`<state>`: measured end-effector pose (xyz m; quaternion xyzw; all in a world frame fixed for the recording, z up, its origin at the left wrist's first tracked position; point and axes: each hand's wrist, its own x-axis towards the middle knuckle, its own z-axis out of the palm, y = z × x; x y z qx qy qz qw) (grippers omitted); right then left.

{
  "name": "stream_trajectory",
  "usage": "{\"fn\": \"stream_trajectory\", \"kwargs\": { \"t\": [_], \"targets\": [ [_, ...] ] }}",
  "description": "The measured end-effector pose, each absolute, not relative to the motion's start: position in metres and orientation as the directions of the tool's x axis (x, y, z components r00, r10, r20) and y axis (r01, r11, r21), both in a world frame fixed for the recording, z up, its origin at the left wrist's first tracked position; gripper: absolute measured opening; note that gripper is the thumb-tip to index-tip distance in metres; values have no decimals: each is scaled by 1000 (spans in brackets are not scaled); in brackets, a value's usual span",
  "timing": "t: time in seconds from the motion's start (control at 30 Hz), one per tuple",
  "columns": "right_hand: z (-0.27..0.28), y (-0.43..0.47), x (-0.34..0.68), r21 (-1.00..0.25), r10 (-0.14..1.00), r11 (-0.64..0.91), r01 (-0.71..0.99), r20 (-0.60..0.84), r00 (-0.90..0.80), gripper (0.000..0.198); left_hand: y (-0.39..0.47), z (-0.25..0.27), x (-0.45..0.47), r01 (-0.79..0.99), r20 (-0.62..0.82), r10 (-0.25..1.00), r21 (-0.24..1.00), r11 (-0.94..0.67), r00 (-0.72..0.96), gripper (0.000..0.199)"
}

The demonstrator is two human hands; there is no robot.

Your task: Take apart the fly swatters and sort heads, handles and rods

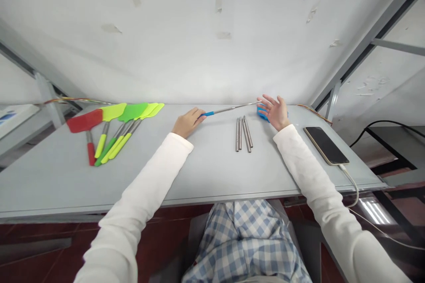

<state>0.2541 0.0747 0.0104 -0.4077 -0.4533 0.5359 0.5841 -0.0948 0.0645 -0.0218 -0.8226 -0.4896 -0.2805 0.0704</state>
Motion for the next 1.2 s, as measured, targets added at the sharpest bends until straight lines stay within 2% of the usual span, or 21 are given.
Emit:
{"fn": "stream_trajectory", "kwargs": {
  "t": [0.1, 0.23, 0.33, 0.47, 0.7, 0.87, 0.97, 1.03, 1.1, 1.17, 1.2],
  "targets": [
    [11, 78, 252, -983, 992, 118, -141, 122, -19, 49, 64, -25, -96, 841, 571, 729, 118, -528, 378, 53],
    [13, 72, 233, -985, 989, 111, -131, 122, -81, 49, 59, -28, -83, 817, 566, 685, 35, -576, 459, 58],
    [16, 66, 227, -993, 988, 72, -98, 85, -131, 50, 57, -29, -72, 803, 604, 646, 19, -596, 466, 58],
    [23, 56, 220, -992, 987, 84, -99, 97, -131, 54, 55, -30, -56, 779, 655, 596, 18, -626, 464, 56],
    [30, 39, 198, -996, 978, 94, -11, 94, -187, 56, 36, -28, -24, 750, 654, 577, 21, -661, 490, 53],
    [28, 38, 201, -999, 973, 30, 35, 22, -231, 65, 27, -22, -19, 759, 662, 602, 76, -647, 446, 55],
    [25, 44, 204, -999, 970, 5, 40, -5, -245, 63, 25, -20, -20, 778, 645, 642, 114, -617, 415, 55],
    [21, 51, 206, -999, 984, 26, -25, 30, -178, 57, 25, -19, -22, 813, 631, 693, 164, -559, 349, 52],
    [15, 58, 209, -990, 998, 58, -129, 61, -19, 49, 25, -17, -24, 846, 609, 755, 246, -472, 244, 49],
    [9, 62, 208, -971, 992, 30, -237, -1, 127, 43, 25, -15, -24, 853, 588, 797, 339, -397, 137, 43],
    [7, 61, 206, -956, 987, -12, -293, -58, 150, 40, 24, -15, -24, 847, 580, 808, 374, -376, 102, 40]
  ]
}}
